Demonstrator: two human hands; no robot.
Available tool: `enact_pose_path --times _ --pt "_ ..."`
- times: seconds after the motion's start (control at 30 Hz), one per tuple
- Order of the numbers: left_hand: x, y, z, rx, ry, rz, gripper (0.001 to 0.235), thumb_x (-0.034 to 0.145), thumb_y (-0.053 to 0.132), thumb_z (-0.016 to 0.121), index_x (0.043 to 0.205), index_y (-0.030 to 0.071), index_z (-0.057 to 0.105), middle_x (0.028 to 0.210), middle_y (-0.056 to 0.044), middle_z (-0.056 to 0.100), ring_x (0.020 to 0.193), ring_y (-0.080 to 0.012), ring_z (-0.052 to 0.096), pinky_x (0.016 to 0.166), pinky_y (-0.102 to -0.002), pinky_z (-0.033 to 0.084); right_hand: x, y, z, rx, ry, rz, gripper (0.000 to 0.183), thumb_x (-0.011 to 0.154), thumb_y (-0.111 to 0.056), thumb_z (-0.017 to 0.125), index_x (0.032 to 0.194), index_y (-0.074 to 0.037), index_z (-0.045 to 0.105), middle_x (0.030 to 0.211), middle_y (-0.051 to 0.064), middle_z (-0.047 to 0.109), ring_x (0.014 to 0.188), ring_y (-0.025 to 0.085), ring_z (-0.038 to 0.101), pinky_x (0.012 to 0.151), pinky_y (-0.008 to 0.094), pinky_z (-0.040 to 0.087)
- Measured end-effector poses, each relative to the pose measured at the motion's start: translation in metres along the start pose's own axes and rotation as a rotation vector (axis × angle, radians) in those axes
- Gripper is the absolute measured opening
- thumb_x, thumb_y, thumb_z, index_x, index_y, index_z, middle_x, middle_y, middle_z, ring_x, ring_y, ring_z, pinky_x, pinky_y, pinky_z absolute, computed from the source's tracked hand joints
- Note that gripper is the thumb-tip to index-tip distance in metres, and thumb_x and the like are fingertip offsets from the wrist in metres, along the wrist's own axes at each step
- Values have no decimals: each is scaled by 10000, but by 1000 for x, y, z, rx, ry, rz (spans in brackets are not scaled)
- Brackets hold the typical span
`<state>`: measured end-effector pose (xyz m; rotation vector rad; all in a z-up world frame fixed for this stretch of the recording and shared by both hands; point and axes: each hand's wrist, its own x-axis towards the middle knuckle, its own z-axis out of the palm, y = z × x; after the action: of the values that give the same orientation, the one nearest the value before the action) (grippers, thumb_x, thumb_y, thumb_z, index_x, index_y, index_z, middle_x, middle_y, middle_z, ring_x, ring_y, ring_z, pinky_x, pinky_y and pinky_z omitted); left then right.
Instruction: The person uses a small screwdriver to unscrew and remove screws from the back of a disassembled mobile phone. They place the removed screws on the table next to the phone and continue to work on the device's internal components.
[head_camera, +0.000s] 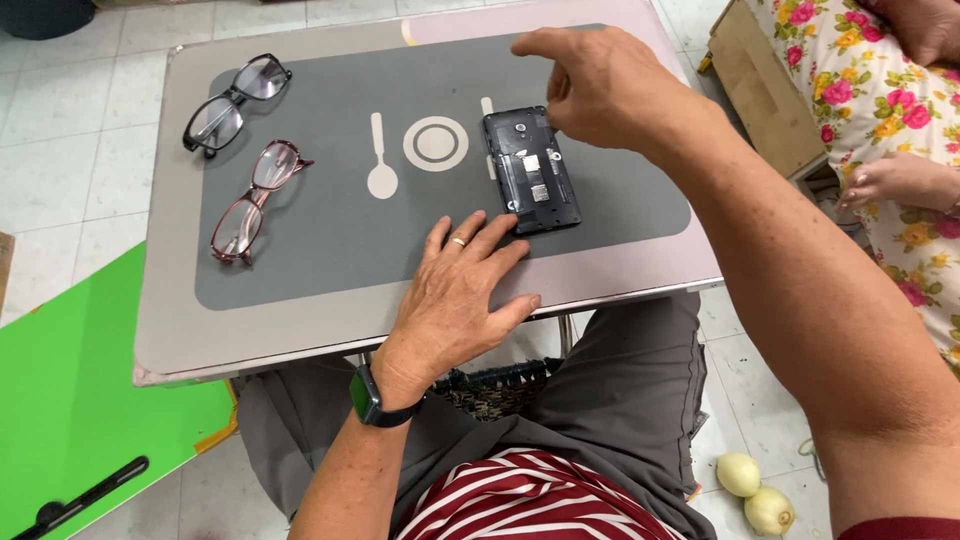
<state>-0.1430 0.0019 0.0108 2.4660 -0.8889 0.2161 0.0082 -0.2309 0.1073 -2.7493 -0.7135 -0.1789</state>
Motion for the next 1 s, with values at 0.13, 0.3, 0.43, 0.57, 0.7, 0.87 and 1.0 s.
enact_pose_path --times 0.13,0.3,0.43,0.57,0.7,0.87,1.0 --pt "0 -1 2 3 11 4 557 951 462 702 1380 106 704 1594 -120 567 1497 -423 461 1270 -646 221 6 16 17 -72 145 -28 484 928 -104 674 1406 -123 749 898 15 820 898 329 741 762 522 530" --pt "0 -1 1 -2 1 2 557 943 448 714 1383 107 701 1594 -118 563 1505 -428 451 1265 -663 223 5 -8 -6 110 -75 99 755 817 22 569 1538 -194 637 1296 114 732 976 287 686 865 446 526" --pt "0 -1 2 7 7 13 547 945 455 723 1368 107 701 1592 -127 564 1505 -428 452 1265 -665 226 9 -2 0 100 -68 -14 722 820 89 446 1469 -125 679 1251 139 773 969 300 714 896 451 528" --pt "-1 0 0 -1 14 5 554 947 457 706 1375 106 705 1591 -124 570 1503 -423 456 1267 -657 222 12 6 7 -24 32 64 460 927 -61 627 1351 -137 789 896 111 818 899 347 734 828 503 542" --pt "-1 -1 1 -10 18 13 557 948 465 718 1372 104 707 1591 -126 568 1505 -422 455 1265 -657 222 1 -22 -26 66 -169 172 737 813 44 546 1495 -208 666 1202 75 795 1058 311 687 836 461 533" --pt "0 0 0 -10 1 4 550 954 458 696 1375 104 706 1599 -131 562 1511 -423 445 1272 -652 207 9 17 11 -57 43 38 429 932 -101 613 1311 -135 809 854 108 805 904 345 725 785 493 535" --pt "0 1 -1 -12 2 1 542 954 453 685 1368 105 712 1596 -126 565 1512 -422 447 1273 -653 206 9 26 17 -53 147 36 445 932 -52 602 1328 -110 798 846 25 817 832 309 738 744 487 538"
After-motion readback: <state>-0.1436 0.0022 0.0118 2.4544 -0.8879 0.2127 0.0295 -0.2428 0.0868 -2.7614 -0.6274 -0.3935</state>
